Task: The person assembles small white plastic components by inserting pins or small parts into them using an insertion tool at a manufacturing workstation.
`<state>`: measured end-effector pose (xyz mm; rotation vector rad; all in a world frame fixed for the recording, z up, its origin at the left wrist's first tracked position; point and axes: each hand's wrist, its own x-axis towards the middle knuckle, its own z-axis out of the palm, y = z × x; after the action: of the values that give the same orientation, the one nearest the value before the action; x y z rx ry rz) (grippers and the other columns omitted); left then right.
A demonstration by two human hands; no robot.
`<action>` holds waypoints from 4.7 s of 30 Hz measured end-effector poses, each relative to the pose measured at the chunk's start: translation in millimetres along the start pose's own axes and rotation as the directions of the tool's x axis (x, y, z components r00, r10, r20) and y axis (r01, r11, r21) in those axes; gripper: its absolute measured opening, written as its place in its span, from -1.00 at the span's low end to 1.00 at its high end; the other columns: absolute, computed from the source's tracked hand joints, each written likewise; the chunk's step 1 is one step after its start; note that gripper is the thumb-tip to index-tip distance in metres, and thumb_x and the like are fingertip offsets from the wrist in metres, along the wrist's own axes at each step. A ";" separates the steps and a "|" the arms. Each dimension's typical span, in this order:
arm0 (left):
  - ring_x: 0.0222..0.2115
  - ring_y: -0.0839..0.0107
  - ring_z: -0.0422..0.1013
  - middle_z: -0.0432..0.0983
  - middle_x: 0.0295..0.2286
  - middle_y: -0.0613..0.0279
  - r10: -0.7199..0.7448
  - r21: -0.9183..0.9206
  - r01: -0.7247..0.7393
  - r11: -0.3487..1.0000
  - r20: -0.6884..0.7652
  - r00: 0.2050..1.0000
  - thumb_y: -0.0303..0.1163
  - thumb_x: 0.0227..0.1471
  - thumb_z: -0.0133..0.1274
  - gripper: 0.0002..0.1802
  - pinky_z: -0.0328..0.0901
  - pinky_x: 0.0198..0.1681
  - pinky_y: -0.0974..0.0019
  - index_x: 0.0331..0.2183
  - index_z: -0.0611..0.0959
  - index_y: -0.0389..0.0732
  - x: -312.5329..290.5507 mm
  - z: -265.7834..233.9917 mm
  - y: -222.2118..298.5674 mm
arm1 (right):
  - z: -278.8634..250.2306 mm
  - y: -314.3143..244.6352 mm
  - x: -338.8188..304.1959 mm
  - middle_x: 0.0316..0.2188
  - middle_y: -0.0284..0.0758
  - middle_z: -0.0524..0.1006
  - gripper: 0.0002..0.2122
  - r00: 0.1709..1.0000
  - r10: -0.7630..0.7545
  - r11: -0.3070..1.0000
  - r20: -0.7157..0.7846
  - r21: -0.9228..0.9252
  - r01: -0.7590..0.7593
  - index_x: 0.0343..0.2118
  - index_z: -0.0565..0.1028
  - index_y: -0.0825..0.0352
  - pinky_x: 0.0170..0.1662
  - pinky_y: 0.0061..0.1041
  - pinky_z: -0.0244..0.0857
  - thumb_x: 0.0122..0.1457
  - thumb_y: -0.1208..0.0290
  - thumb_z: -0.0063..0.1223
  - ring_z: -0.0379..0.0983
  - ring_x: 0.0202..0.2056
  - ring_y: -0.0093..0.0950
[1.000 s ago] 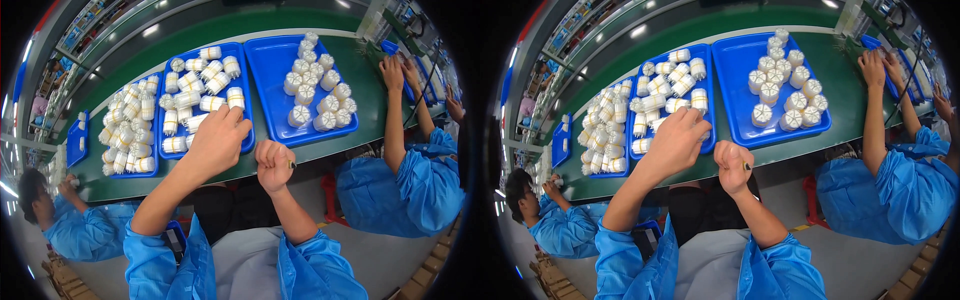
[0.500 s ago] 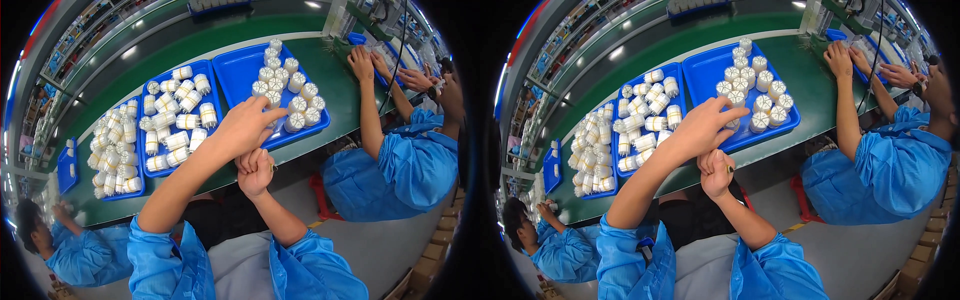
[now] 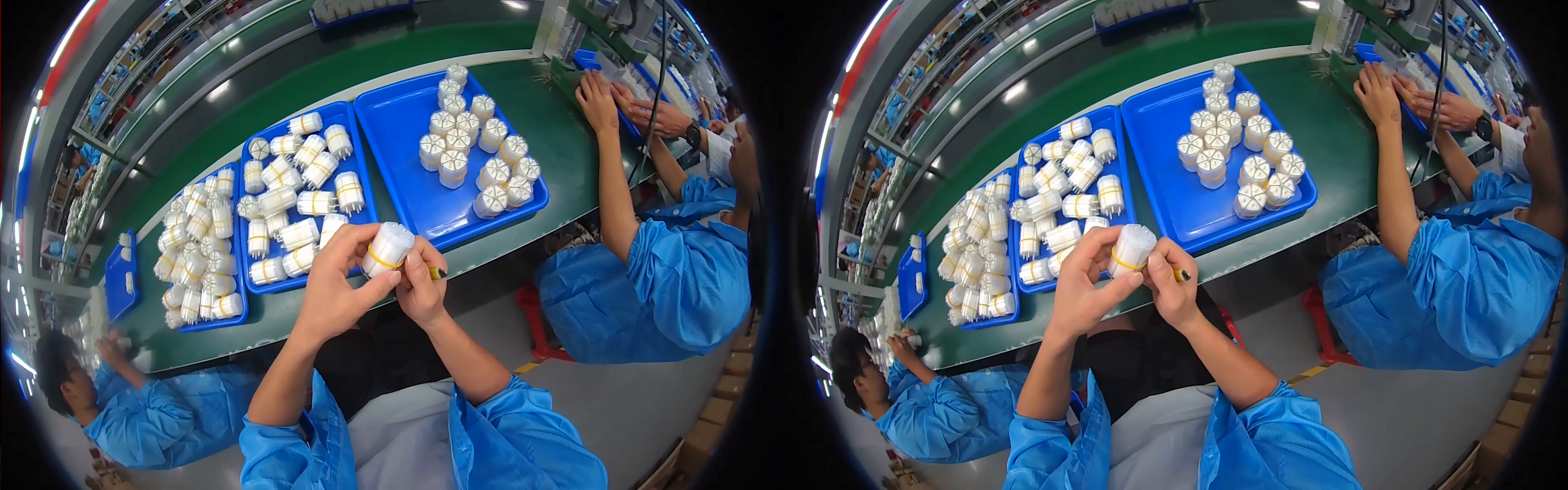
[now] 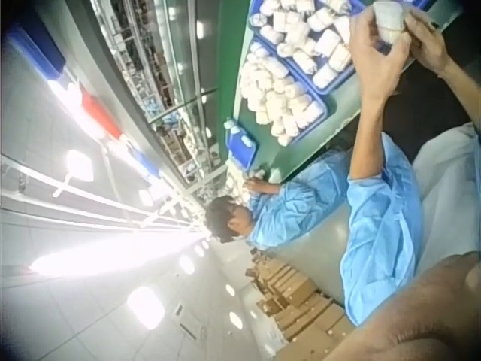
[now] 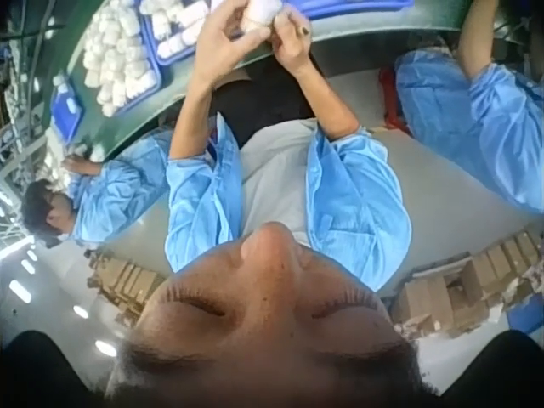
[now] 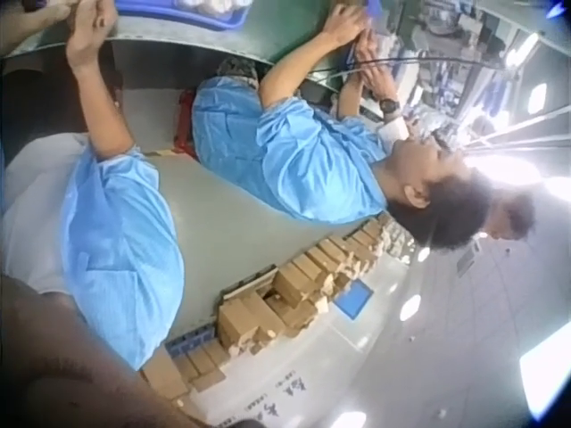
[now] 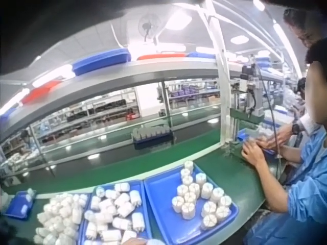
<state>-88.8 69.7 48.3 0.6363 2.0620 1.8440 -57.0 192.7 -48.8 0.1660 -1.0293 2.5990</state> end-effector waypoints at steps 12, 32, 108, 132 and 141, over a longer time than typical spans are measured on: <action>-0.28 0.45 0.46 0.49 -0.24 0.17 -0.209 -0.445 0.219 0.869 0.071 0.975 -0.39 0.02 0.16 -0.49 0.37 -0.18 0.37 -0.01 0.42 -0.37 -30.0 -1.0 -15.1 | -2.2 -16.2 6.6 -0.73 -0.48 0.09 -0.51 0.989 -0.062 0.978 0.134 0.206 0.033 -0.67 0.13 0.19 -0.57 -0.54 -0.11 0.37 0.00 -0.41 -0.05 -0.69 -0.59; -0.42 0.27 0.53 0.57 -0.42 0.08 -0.113 0.116 0.136 0.984 -0.185 0.976 -0.49 -0.17 0.24 -0.64 0.39 -0.32 0.29 -0.24 0.54 -0.29 -57.2 24.3 -11.3 | 45.6 -61.9 -10.3 -0.70 -0.46 0.17 -0.47 0.961 -0.061 0.932 0.270 0.359 -0.042 -0.67 0.10 0.18 -0.49 -0.46 -0.02 0.40 -0.04 -0.61 0.01 -0.66 -0.53; -0.46 0.57 0.37 0.49 -0.47 0.27 -0.263 -0.013 0.263 0.965 -0.095 0.960 -0.49 -0.11 0.18 -0.73 0.30 -0.40 0.43 -0.29 0.53 -0.30 -72.6 27.1 -52.7 | 19.4 -34.4 -24.1 -0.78 -0.50 0.06 -0.51 0.962 0.183 0.929 0.204 0.284 -0.237 -0.66 0.09 0.13 -0.59 -0.51 -0.10 0.42 0.01 -0.53 -0.08 -0.73 -0.56; -0.60 0.66 0.34 0.44 -0.50 0.35 -0.390 -0.393 0.359 0.847 0.001 0.921 -0.49 -0.03 0.16 -0.68 0.24 -0.59 0.56 -0.17 0.51 -0.28 -78.9 29.8 -46.2 | 22.7 -39.5 -29.2 -0.76 -0.49 0.10 -0.51 0.963 0.176 0.918 0.203 0.319 -0.235 -0.66 0.09 0.16 -0.60 -0.52 -0.06 0.42 0.03 -0.54 -0.04 -0.72 -0.57; -0.40 0.44 0.47 0.48 -0.33 0.17 -0.324 -0.703 0.294 0.647 0.095 0.941 -0.40 0.05 0.17 -0.44 0.43 -0.35 0.39 0.06 0.40 -0.36 -81.4 24.3 -42.6 | 18.0 -53.7 -16.9 -0.75 -0.46 0.09 -0.52 0.990 0.104 0.864 0.091 0.486 -0.135 -0.65 0.10 0.17 -0.59 -0.52 -0.04 0.42 0.04 -0.51 -0.02 -0.71 -0.56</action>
<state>-12.2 45.4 -2.5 0.0212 1.1731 2.2030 -22.6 212.4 -5.0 0.3148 -0.3779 2.9384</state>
